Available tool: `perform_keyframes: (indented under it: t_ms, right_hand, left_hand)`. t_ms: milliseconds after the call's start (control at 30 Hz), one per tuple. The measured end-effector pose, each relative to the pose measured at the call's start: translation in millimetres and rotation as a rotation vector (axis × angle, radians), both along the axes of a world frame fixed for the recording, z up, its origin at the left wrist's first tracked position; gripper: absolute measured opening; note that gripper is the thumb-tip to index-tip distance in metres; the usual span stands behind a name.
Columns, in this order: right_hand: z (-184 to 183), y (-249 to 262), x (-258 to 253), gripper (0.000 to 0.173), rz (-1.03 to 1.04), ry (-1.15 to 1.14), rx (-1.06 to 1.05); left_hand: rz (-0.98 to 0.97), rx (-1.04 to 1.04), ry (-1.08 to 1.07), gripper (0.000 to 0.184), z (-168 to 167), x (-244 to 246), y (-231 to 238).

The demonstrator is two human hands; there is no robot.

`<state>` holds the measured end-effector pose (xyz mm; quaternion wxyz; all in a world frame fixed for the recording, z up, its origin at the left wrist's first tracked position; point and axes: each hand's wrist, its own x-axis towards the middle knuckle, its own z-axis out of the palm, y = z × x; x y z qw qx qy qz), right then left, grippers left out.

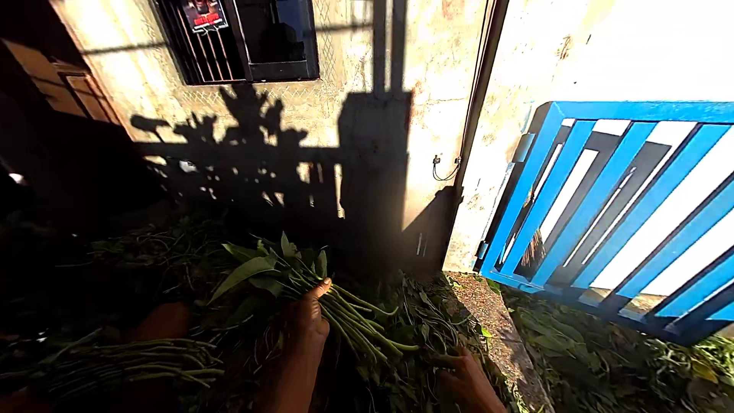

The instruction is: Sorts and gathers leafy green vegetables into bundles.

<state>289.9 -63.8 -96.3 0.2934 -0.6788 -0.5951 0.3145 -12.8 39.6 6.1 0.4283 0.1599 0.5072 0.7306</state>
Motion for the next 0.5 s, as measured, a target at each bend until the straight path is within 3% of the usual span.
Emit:
perform_keyframes:
  t_ms: [67,100,167,267,333,400,500]
  right_hand:
    - [17,-12,2,0.027,-0.012,-0.197,0.081]
    - [29,-15,1,0.028,-0.036,-0.205,0.228]
    - [59,-16,-9,0.047,0.01,-0.11,0.389]
    - [77,-11,-30,0.085,0.193,0.131,0.319]
    - [72,-2,-41,0.096,0.292,0.211,0.25]
    - [68,4,-46,0.082,0.388,0.281,0.181]
    - [72,5,-42,0.039,0.608,0.472,0.022]
  left_hand:
    - [-0.1,-0.004,0.052,0.046,-1,22,-4]
    - [-0.14,0.014,0.074,0.048,-1,33,-6]
    - [-0.19,0.042,0.11,0.054,1,53,-12]
    - [-0.282,0.018,0.161,0.052,8,83,-32]
    - [-0.34,0.016,0.144,0.049,15,99,-47]
    - [-0.372,-0.005,0.133,0.048,21,105,-61]
    - [-0.379,-0.065,0.132,0.049,25,97,-72]
